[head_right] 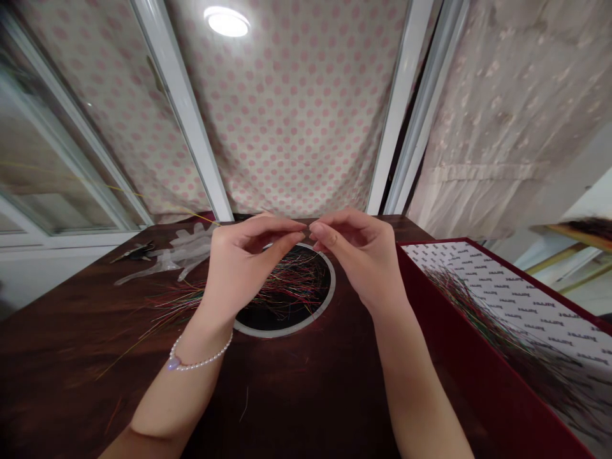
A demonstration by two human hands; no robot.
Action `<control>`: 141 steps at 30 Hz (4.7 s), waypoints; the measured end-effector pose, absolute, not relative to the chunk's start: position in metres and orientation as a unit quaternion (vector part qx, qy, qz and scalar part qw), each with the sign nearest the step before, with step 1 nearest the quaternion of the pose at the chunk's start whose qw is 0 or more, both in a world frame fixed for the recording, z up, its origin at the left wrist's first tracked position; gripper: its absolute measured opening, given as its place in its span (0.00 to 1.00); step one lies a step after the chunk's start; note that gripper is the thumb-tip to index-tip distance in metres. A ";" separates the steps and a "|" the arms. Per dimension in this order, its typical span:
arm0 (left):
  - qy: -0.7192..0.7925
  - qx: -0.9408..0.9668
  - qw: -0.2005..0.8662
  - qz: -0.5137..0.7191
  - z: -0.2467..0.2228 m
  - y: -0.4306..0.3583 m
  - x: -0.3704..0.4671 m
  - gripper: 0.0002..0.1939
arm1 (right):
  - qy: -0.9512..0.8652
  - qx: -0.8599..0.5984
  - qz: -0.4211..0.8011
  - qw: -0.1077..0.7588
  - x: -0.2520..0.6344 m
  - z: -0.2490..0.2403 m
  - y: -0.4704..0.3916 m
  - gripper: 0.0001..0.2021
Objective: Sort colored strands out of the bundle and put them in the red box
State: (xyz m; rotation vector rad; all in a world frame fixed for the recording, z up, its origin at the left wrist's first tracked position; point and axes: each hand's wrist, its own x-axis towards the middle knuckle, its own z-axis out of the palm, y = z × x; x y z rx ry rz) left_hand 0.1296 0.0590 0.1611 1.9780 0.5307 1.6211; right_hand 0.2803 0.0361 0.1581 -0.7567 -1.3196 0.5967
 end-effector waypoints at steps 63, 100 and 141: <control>0.407 0.834 -0.079 0.365 0.163 0.049 0.107 0.15 | -0.738 -0.470 -0.169 0.454 0.297 0.149 0.042 0.09; 0.326 0.813 0.069 0.477 0.160 0.057 0.122 0.11 | -0.764 -0.409 -0.063 0.496 0.296 0.163 0.021 0.09; 0.218 0.558 0.516 0.612 0.156 0.083 0.122 0.07 | -0.508 -0.204 0.679 0.490 0.243 0.134 0.048 0.11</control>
